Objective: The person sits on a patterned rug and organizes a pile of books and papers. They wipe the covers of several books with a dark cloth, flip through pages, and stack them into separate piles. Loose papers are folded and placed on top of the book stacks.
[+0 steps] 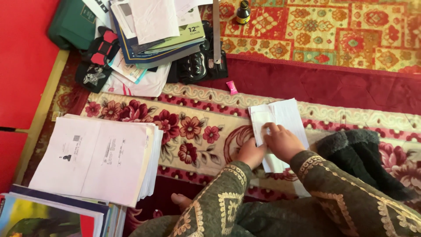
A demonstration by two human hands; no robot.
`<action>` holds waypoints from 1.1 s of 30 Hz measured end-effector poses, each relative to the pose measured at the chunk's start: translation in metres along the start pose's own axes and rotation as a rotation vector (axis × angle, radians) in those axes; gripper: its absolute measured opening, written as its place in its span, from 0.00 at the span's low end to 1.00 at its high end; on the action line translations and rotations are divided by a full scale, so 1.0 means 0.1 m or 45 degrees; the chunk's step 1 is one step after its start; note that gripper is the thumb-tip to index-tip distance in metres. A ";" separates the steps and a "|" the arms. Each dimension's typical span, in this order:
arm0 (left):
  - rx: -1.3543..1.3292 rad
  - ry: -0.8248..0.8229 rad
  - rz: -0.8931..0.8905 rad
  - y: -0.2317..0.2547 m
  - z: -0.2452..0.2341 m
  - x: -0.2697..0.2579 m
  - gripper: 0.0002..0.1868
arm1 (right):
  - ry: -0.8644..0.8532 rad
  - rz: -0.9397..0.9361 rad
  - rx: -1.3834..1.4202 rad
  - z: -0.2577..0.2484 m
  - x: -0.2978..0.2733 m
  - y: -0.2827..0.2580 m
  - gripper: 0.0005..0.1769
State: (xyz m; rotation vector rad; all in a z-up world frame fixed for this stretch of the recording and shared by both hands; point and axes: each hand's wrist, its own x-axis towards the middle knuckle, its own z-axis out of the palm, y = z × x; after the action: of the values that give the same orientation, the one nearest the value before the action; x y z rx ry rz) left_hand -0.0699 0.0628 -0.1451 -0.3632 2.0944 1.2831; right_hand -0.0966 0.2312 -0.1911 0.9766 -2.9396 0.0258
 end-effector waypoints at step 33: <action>-0.114 0.508 0.023 0.53 0.39 0.17 0.26 | -0.531 0.266 0.357 -0.65 -0.24 0.26 0.62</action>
State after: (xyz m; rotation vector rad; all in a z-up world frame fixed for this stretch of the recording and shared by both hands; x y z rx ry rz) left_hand -0.0960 0.1238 -0.1315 -0.6894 2.3733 1.4090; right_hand -0.0904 0.2681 -0.1279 0.7721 -3.4875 0.2819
